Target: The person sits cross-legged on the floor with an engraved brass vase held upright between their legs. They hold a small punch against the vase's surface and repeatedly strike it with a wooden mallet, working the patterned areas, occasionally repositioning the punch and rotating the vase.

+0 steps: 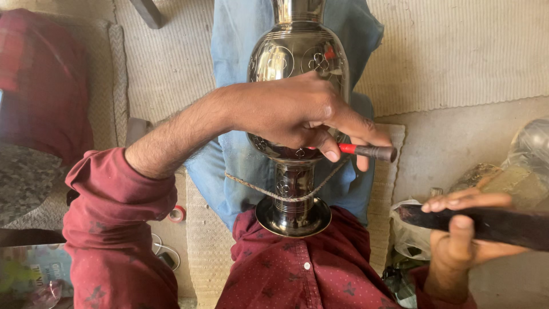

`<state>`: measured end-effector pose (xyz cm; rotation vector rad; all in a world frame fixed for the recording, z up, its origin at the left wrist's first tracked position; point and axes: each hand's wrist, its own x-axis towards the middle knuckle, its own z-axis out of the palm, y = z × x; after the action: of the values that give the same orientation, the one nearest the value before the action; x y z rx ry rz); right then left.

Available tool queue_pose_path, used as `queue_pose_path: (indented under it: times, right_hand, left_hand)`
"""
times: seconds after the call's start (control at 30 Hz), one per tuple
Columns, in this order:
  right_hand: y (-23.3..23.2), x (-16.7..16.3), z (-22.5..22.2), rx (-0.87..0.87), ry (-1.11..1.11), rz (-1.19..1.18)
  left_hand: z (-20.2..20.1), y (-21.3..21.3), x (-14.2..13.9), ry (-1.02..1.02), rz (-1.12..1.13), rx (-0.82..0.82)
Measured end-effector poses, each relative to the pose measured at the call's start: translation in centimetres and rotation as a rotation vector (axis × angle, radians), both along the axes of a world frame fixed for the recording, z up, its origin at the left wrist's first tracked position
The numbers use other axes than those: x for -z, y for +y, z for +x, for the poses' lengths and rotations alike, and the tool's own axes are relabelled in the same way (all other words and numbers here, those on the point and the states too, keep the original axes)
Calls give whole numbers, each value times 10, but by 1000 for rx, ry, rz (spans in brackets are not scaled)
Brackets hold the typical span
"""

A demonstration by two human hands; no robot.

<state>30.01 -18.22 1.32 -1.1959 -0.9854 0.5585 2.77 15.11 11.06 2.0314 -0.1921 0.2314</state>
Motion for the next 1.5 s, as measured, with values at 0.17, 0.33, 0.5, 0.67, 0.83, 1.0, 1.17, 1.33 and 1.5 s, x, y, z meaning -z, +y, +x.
queue_pose_path:
  times: [0.17,0.33,0.5,0.67,0.83,1.0,1.17,1.33,1.5]
  right_hand:
    - [15,-19,3,65,-203,-55]
    - [53,-41,8,25,-1274,-109]
    - [58,-43,4,4,-1032,-195]
    - [59,-41,12,-39,-1014,-258]
    - [77,-61,13,-140,-1018,-241]
    - [98,-80,19,-219,-943,-356]
    - [97,-84,36,-275,-640,-474]
    - [122,-102,66,-338,-640,-720]
    - [155,-123,71,-427,-1146,-702]
  left_hand:
    - [-1,0,0,-44,11,28]
    - [-3,-2,-1,-43,11,6]
    - [-11,-7,-5,-100,17,-91]
    - [-14,-16,-9,-14,3,-189]
    - [-21,-26,-12,-112,15,-312]
    - [-27,-42,-15,-88,66,-516]
    - [-34,-59,-14,-115,3,-713]
    - [-36,-74,-6,-164,-32,-858]
    - [-34,-83,0,-161,14,-983]
